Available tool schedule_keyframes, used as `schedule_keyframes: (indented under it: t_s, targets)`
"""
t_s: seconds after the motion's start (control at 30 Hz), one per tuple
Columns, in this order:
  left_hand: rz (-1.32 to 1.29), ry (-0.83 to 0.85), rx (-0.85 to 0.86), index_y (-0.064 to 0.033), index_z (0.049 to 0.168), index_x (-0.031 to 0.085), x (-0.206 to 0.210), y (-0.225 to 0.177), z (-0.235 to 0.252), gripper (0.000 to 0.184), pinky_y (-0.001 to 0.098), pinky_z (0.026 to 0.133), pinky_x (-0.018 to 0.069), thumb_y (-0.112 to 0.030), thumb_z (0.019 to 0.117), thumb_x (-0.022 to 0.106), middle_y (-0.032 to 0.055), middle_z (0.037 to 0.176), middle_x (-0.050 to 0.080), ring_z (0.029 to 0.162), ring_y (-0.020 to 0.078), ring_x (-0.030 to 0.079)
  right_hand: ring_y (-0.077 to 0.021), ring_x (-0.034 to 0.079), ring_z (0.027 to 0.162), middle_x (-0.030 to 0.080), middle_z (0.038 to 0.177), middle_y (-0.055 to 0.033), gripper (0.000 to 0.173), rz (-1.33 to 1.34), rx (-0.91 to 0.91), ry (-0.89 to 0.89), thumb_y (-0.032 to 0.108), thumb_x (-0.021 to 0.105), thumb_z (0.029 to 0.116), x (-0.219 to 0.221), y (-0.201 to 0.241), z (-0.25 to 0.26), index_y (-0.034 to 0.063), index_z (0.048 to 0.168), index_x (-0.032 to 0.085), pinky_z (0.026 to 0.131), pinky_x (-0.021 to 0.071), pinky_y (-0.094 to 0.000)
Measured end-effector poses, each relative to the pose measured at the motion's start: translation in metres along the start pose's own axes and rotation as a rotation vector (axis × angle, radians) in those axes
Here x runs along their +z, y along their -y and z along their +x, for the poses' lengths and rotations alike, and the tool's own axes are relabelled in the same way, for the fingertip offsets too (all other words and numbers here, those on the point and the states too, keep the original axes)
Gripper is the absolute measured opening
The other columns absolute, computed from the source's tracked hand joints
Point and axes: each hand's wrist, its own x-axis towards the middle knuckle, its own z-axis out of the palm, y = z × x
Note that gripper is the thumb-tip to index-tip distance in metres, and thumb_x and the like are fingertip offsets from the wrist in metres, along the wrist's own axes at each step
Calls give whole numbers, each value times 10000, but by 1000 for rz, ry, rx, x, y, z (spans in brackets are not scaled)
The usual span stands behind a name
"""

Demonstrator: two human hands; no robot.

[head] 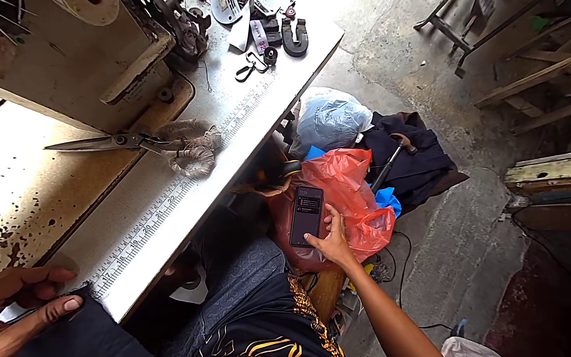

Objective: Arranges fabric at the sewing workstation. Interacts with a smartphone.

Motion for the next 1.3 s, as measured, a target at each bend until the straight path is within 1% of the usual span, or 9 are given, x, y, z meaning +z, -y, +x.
schedule_keyframes:
  t_s: [0.23, 0.33, 0.5, 0.57, 0.67, 0.87, 1.1, 1.2, 1.3]
  targets:
    - [-12, -8, 19, 193, 1118, 595, 0, 7, 0, 380, 319, 778, 483, 23, 807, 734, 224, 917, 614, 820, 198, 572, -337, 535, 1143, 513, 1358, -247, 1050, -18, -1, 26, 333, 862, 702, -1, 1, 0, -26, 1544, 346, 978, 468, -450]
    - [-6, 7, -9, 201, 1131, 589, -1, -4, -1, 372, 330, 794, 489, 39, 825, 724, 243, 934, 617, 834, 217, 577, -339, 533, 1141, 514, 1349, -249, 1062, -19, -11, 25, 335, 864, 695, -2, 1, -1, -25, 1547, 341, 984, 461, -457]
    - [4, 0, -1, 207, 1127, 592, -1, -6, -3, 363, 339, 805, 493, 47, 827, 722, 261, 953, 623, 843, 228, 585, -337, 530, 1136, 526, 1325, -237, 1081, -29, -18, 26, 345, 863, 685, -2, 1, -1, -22, 1552, 332, 988, 456, -464]
    - [12, -6, 30, 203, 1123, 599, 0, 1, -3, 366, 344, 796, 494, 39, 821, 726, 259, 944, 626, 835, 229, 586, -343, 528, 1142, 525, 1327, -238, 1081, -30, -14, 32, 341, 867, 682, -2, 2, -1, -25, 1549, 334, 990, 456, -469]
    - [11, -7, 14, 208, 1122, 595, 0, -3, -3, 360, 348, 805, 493, 55, 824, 724, 268, 948, 624, 842, 238, 584, -349, 525, 1153, 520, 1333, -244, 1090, -24, -10, 36, 335, 870, 681, -3, 2, -1, -23, 1555, 325, 994, 456, -470]
    - [30, -11, 40, 210, 1116, 600, 0, 1, -4, 367, 364, 805, 495, 27, 825, 730, 280, 944, 625, 837, 257, 589, -355, 522, 1164, 515, 1348, -248, 1093, -28, -16, 43, 343, 868, 684, -3, 3, -1, -23, 1557, 320, 997, 453, -476]
    - [27, 2, -2, 206, 1127, 601, -1, -6, -4, 357, 385, 826, 490, 51, 833, 729, 289, 957, 622, 854, 272, 585, -354, 527, 1142, 528, 1331, -244, 1082, -26, -38, 31, 365, 855, 688, -3, 2, -1, -24, 1552, 334, 988, 455, -479]
    - [32, 12, -37, 211, 1140, 599, -2, -15, -6, 354, 383, 849, 485, 55, 848, 723, 298, 973, 624, 868, 278, 585, -355, 525, 1148, 518, 1344, -252, 1085, -26, -39, 36, 365, 856, 686, -3, 2, 0, -20, 1555, 333, 991, 452, -479]
    - [45, 12, -25, 212, 1133, 601, -2, -17, -6, 350, 388, 852, 481, 61, 841, 721, 302, 970, 622, 867, 284, 583, -351, 523, 1148, 507, 1357, -257, 1086, -28, -33, 40, 355, 858, 683, -3, 2, -1, -19, 1556, 331, 988, 453, -472]
